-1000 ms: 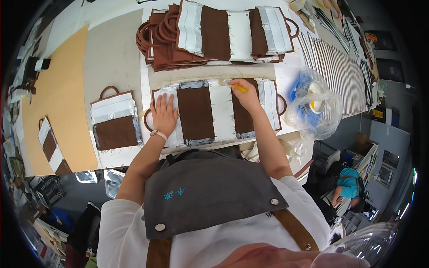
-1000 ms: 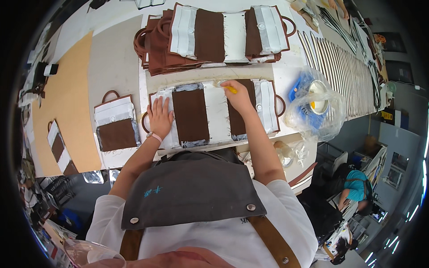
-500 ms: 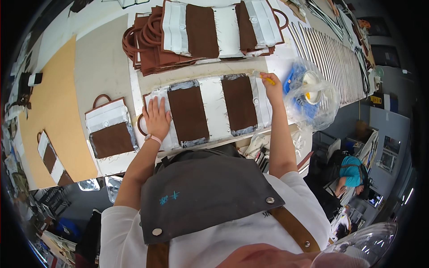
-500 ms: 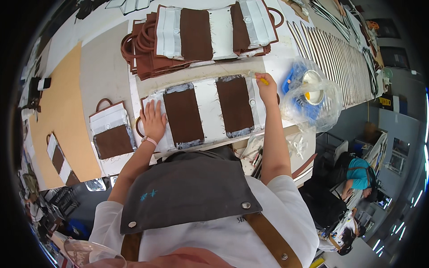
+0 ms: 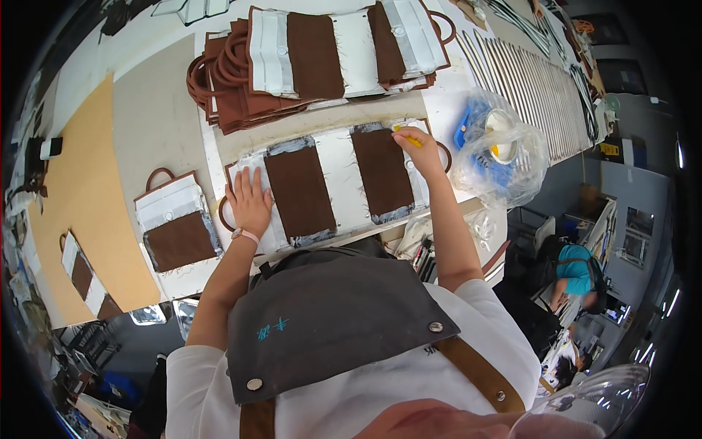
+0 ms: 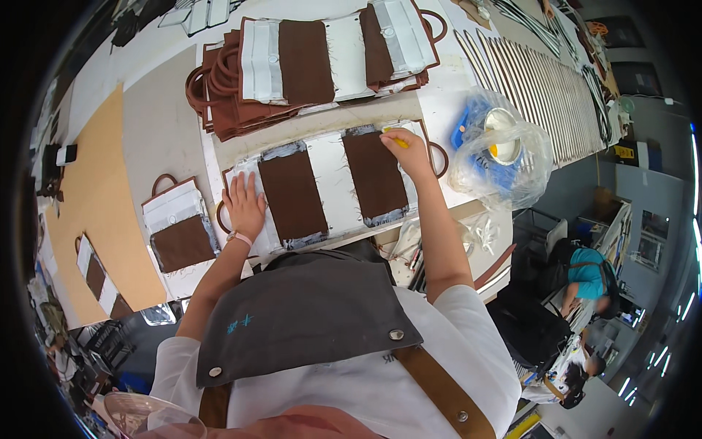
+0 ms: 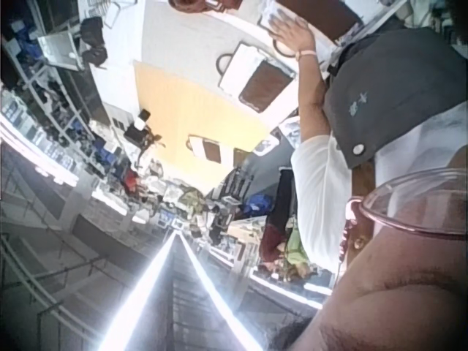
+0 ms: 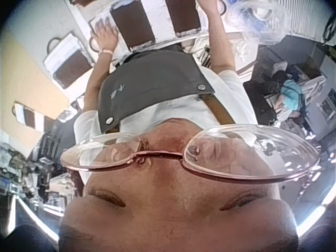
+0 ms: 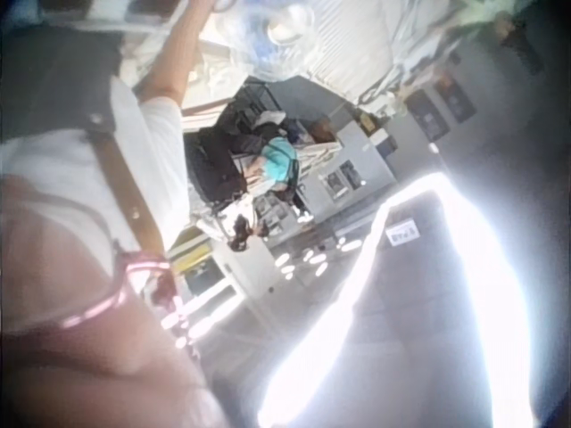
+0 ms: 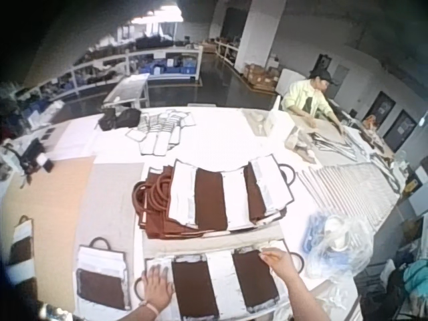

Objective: The person applies adhesive to the edges of brown fabric panels using a brush and then presses them onto white backing sheets. They handle multiple panels sequentially, smoothing them down to ensure adhesion. The person also moves metal trays and stacks of fabric during the process.

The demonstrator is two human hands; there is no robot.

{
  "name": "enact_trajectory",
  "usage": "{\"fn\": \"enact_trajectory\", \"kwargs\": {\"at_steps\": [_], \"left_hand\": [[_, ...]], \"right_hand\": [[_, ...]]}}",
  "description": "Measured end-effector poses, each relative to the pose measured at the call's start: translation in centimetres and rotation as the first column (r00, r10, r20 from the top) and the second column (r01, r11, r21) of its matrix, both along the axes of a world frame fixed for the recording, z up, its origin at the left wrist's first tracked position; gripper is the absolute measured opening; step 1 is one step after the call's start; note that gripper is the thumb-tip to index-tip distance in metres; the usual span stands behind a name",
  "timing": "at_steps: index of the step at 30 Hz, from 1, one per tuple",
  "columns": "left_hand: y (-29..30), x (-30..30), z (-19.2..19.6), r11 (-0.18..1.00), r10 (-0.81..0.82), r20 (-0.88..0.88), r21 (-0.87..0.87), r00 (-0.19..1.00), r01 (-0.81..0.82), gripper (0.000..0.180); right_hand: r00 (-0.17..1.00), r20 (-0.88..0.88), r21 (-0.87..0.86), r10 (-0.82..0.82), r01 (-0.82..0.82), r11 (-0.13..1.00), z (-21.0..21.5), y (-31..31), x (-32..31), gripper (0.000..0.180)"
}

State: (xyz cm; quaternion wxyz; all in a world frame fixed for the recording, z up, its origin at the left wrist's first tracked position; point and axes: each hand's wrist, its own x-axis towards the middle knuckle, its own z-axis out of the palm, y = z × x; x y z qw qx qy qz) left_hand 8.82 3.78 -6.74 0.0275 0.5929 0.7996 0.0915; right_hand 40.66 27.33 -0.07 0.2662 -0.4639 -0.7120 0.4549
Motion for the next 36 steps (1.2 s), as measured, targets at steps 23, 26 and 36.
{"fn": "enact_trajectory", "kwargs": {"at_steps": [23, 26, 36], "left_hand": [[-0.2, 0.0, -0.2, 1.000, -0.005, 0.001, 0.019, 1.000, 0.005, 0.056], [0.2, -0.1, -0.2, 1.000, -0.006, 0.018, 0.029, 1.000, 0.006, 0.056], [-0.1, -0.1, 0.0, 1.000, 0.008, 0.036, 0.021, 0.999, -0.008, 0.056]], "right_hand": [[0.964, 0.224, 0.050, -0.144, 0.136, 0.989, 0.5, 3.8, 3.7, 0.016], [0.956, 0.217, 0.145, -0.197, 0.168, 0.975, -0.8, 4.7, 5.0, 0.018], [0.943, 0.275, 0.201, -0.190, 0.137, 0.970, -0.2, 4.5, 2.5, 0.010]]}}
